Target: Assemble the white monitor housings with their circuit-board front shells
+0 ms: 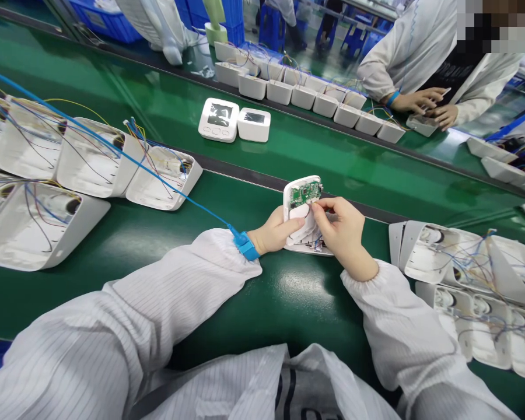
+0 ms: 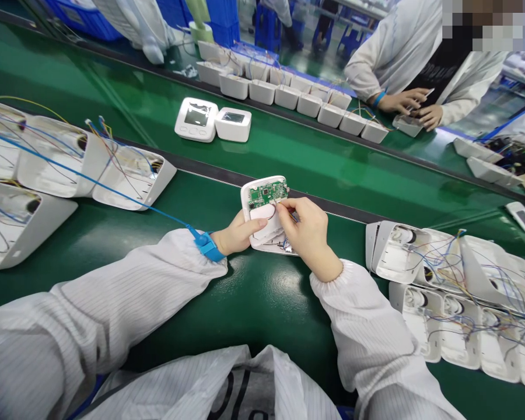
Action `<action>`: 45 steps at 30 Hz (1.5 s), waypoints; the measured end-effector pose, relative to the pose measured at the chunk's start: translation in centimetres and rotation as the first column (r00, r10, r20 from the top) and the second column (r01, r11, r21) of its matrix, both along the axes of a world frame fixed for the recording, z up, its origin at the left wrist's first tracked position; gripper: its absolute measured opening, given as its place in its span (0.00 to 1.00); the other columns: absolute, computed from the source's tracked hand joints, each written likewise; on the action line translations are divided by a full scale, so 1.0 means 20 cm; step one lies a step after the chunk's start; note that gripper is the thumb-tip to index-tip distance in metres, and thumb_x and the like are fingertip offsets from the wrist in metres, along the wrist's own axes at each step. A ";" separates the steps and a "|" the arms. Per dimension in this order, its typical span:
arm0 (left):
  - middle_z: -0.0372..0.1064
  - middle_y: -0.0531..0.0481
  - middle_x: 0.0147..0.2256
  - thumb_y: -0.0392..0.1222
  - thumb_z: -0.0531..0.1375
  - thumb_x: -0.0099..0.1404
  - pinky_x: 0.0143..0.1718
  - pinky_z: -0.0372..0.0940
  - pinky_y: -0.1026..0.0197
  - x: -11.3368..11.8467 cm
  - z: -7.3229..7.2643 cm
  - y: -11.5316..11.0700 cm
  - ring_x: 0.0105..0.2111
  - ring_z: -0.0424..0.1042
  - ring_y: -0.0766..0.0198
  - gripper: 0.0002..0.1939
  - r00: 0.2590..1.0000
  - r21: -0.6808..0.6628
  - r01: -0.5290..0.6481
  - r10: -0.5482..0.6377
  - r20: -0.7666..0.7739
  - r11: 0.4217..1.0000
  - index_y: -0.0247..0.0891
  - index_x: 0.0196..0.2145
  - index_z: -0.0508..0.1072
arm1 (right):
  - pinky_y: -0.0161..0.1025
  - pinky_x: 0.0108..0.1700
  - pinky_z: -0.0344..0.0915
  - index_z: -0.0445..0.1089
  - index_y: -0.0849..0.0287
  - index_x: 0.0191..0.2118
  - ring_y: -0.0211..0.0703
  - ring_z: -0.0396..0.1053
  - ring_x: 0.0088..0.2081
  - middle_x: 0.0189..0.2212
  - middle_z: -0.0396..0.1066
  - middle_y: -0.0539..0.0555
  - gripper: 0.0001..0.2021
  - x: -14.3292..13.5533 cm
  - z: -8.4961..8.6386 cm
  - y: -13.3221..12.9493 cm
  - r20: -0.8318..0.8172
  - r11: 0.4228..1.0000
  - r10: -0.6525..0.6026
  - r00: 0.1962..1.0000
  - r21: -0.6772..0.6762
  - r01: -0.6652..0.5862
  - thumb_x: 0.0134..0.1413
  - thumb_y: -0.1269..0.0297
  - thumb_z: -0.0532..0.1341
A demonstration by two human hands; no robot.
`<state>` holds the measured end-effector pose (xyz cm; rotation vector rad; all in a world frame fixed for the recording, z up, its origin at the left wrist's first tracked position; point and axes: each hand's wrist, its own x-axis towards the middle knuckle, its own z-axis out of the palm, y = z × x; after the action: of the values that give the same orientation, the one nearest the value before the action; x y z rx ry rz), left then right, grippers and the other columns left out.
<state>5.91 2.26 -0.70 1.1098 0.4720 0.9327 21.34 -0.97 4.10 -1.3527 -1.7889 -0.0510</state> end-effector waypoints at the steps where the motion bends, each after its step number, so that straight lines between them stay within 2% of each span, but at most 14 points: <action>1: 0.69 0.49 0.30 0.54 0.65 0.54 0.40 0.68 0.55 0.00 0.00 0.00 0.33 0.69 0.59 0.21 1.000 -0.003 0.007 -0.007 0.007 1.000 0.34 0.37 0.72 | 0.39 0.35 0.67 0.73 0.56 0.32 0.40 0.71 0.30 0.29 0.76 0.51 0.08 0.00 0.00 0.00 0.001 1.000 -0.005 1.000 0.002 0.005 0.60 0.61 0.59; 6: 0.69 0.48 0.33 0.53 0.64 0.55 0.38 0.67 0.57 0.03 0.02 -0.01 0.34 0.68 0.59 0.21 1.000 0.034 -0.017 0.016 0.019 0.999 0.34 0.40 0.72 | 0.40 0.35 0.67 0.73 0.56 0.31 0.41 0.71 0.30 0.29 0.76 0.52 0.08 0.00 0.01 -0.01 -0.016 1.000 -0.011 1.000 0.000 0.011 0.60 0.61 0.60; 13: 0.67 0.50 0.29 0.49 0.61 0.54 0.34 0.64 0.59 0.04 0.06 -0.04 0.30 0.65 0.62 0.15 0.998 0.025 -0.043 0.044 -0.044 0.999 0.34 0.33 0.70 | 0.42 0.35 0.68 0.72 0.55 0.29 0.41 0.71 0.30 0.28 0.75 0.51 0.08 0.00 0.03 -0.01 -0.072 1.000 0.009 0.997 -0.018 -0.010 0.59 0.62 0.60; 18: 0.66 0.50 0.30 0.47 0.60 0.52 0.35 0.64 0.59 0.04 0.08 -0.04 0.31 0.64 0.62 0.15 0.998 0.018 -0.042 0.043 -0.056 0.999 0.34 0.34 0.71 | 0.41 0.35 0.67 0.71 0.56 0.28 0.41 0.71 0.29 0.27 0.75 0.51 0.09 0.00 0.04 -0.02 -0.101 0.999 0.002 0.995 -0.044 -0.006 0.58 0.62 0.60; 32: 0.65 0.50 0.30 0.47 0.58 0.54 0.35 0.64 0.59 0.04 0.08 -0.04 0.31 0.63 0.61 0.13 0.991 0.151 -0.073 0.088 -0.100 0.986 0.34 0.34 0.70 | 0.40 0.35 0.70 0.74 0.56 0.29 0.41 0.72 0.29 0.27 0.76 0.50 0.08 -0.01 0.04 -0.02 -0.198 0.992 -0.031 0.980 -0.125 0.006 0.56 0.61 0.62; 38: 0.67 0.50 0.29 0.47 0.60 0.54 0.38 0.65 0.57 0.03 0.06 -0.03 0.33 0.66 0.59 0.13 0.997 0.069 -0.034 0.038 -0.060 0.997 0.34 0.33 0.71 | 0.39 0.35 0.70 0.75 0.57 0.30 0.40 0.72 0.29 0.28 0.77 0.51 0.06 -0.01 0.03 -0.01 -0.217 0.993 -0.014 0.976 -0.117 -0.012 0.55 0.62 0.63; 42: 0.68 0.49 0.31 0.49 0.63 0.53 0.38 0.67 0.56 0.03 0.05 -0.03 0.33 0.68 0.59 0.18 0.999 -0.064 -0.022 0.024 0.030 0.998 0.34 0.37 0.71 | 0.40 0.35 0.70 0.75 0.56 0.30 0.40 0.72 0.28 0.27 0.77 0.50 0.06 -0.02 0.02 -0.01 -0.206 0.991 -0.075 0.976 -0.126 0.050 0.54 0.62 0.63; 45: 0.69 0.48 0.32 0.50 0.65 0.52 0.37 0.67 0.57 0.04 0.03 -0.03 0.32 0.68 0.60 0.19 0.998 -0.108 -0.004 0.012 0.067 0.994 0.34 0.37 0.71 | 0.40 0.35 0.70 0.75 0.56 0.29 0.40 0.72 0.28 0.27 0.76 0.50 0.06 -0.03 0.01 -0.02 -0.193 0.991 -0.086 0.978 -0.116 0.064 0.54 0.62 0.63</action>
<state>6.62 1.56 -0.08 0.9765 0.4660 0.9381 20.76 -1.34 4.39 -1.4502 -1.5936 0.1384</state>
